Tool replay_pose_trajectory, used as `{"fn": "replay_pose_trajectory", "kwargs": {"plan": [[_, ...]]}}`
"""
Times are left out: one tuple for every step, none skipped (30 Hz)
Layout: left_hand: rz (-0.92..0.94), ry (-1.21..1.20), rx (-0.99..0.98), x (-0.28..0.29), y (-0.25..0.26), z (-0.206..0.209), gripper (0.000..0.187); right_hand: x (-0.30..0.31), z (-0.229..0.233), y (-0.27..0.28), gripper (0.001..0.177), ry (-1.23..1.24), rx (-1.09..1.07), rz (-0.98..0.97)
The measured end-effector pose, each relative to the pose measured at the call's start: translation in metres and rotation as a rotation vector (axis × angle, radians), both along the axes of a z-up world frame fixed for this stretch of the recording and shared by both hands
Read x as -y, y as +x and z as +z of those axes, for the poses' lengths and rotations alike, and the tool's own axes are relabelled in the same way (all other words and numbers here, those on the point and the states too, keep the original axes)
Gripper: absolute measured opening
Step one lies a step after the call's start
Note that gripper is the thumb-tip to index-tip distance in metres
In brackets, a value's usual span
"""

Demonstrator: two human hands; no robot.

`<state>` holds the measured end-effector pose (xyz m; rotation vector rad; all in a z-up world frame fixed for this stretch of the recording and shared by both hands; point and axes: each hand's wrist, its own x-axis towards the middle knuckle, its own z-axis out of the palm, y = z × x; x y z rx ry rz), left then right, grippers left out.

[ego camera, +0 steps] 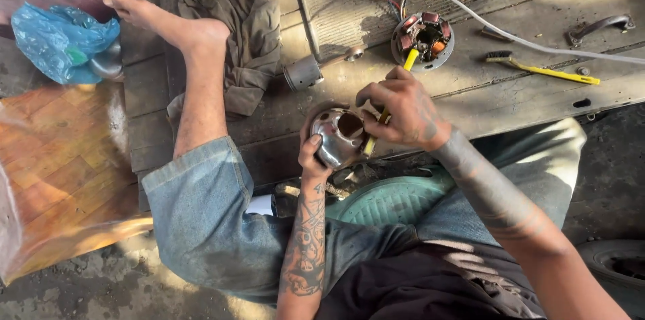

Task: The person sits on a low stool and scrubs a cylindrical metal part with a yellow-handled brush. They rotate the part to clean different sides and the interior surface. A disassembled motor stator and other tools are visible on the wooden workbench.

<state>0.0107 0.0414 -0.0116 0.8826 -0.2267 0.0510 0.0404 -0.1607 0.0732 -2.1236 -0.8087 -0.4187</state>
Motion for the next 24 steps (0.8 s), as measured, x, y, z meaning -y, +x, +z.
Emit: {"fn": "replay_pose_trajectory", "kwargs": {"plan": [[0.001,0.004,-0.005,-0.002,0.0,-0.005,0.069,0.005,-0.014,0.007,0.017,0.004,-0.005,0.001],[0.013,0.016,0.016,-0.005,-0.001,-0.009,0.069,0.011,-0.028,0.013,0.02,-0.004,-0.002,-0.016],[0.021,0.024,0.047,-0.006,0.003,-0.013,0.069,0.018,-0.04,0.023,0.024,-0.015,0.011,-0.037],[0.019,0.026,0.052,-0.005,0.001,-0.009,0.069,0.014,-0.029,0.017,0.024,-0.014,0.016,-0.039],[0.004,0.013,0.042,-0.004,0.0,-0.006,0.067,0.011,-0.019,0.012,0.022,-0.009,0.027,-0.027],[-0.01,0.0,0.032,-0.002,-0.001,-0.004,0.066,0.008,-0.008,0.007,0.02,-0.004,0.038,-0.015],[-0.005,0.001,0.024,-0.002,-0.001,-0.004,0.066,0.005,-0.008,0.004,0.02,-0.003,0.03,-0.01],[-0.026,-0.031,0.035,-0.001,-0.001,-0.004,0.069,0.002,-0.007,0.001,0.018,0.041,-0.006,0.031],[-0.053,-0.061,0.054,-0.001,0.001,-0.004,0.072,-0.002,-0.006,-0.001,0.015,0.087,-0.034,0.067],[-0.053,-0.059,0.054,-0.003,-0.004,-0.002,0.072,0.006,-0.02,0.005,0.015,0.089,-0.034,0.067],[-0.036,-0.186,-0.041,-0.004,-0.007,0.001,0.068,0.015,-0.033,0.014,0.023,-0.104,-0.018,-0.141],[-0.02,-0.313,-0.137,-0.005,-0.01,0.003,0.065,0.024,-0.046,0.023,0.032,-0.294,-0.001,-0.35],[-0.023,-0.313,-0.127,-0.004,-0.007,0.005,0.065,0.027,-0.04,0.016,0.032,-0.292,0.008,-0.352],[0.084,-0.415,-0.265,-0.004,-0.003,0.007,0.06,0.03,-0.035,0.009,0.028,-0.126,-0.186,-0.403],[0.203,-0.52,-0.41,-0.002,-0.005,0.008,0.054,0.034,-0.031,0.0,0.027,0.037,-0.388,-0.44],[0.21,-0.524,-0.408,-0.003,-0.003,0.004,0.054,0.03,-0.019,-0.011,0.027,0.034,-0.387,-0.433],[0.285,-0.582,-0.487,-0.004,-0.005,0.001,0.047,0.025,-0.007,-0.025,0.029,0.158,-0.491,-0.415],[0.36,-0.64,-0.565,-0.005,-0.007,-0.003,0.04,0.021,0.004,-0.038,0.036,0.281,-0.596,-0.396],[0.365,-0.642,-0.56,-0.001,-0.006,0.005,0.04,0.02,0.005,-0.049,0.036,0.28,-0.594,-0.389],[0.344,-0.666,-0.606,0.003,-0.005,0.014,0.046,0.02,0.006,-0.06,0.034,0.261,-0.684,-0.339],[0.319,-0.685,-0.657,0.007,-0.006,0.023,0.052,0.019,0.007,-0.073,0.036,0.244,-0.776,-0.292],[0.32,-0.683,-0.657,0.007,-0.007,0.027,0.052,0.016,-0.002,-0.079,0.036,0.245,-0.777,-0.291],[0.336,-0.669,-0.677,0.008,-0.009,0.031,0.05,0.014,-0.012,-0.086,0.031,0.191,-0.806,-0.245],[0.351,-0.654,-0.698,0.009,-0.01,0.035,0.048,0.011,-0.021,-0.093,0.031,0.137,-0.835,-0.199]]}}
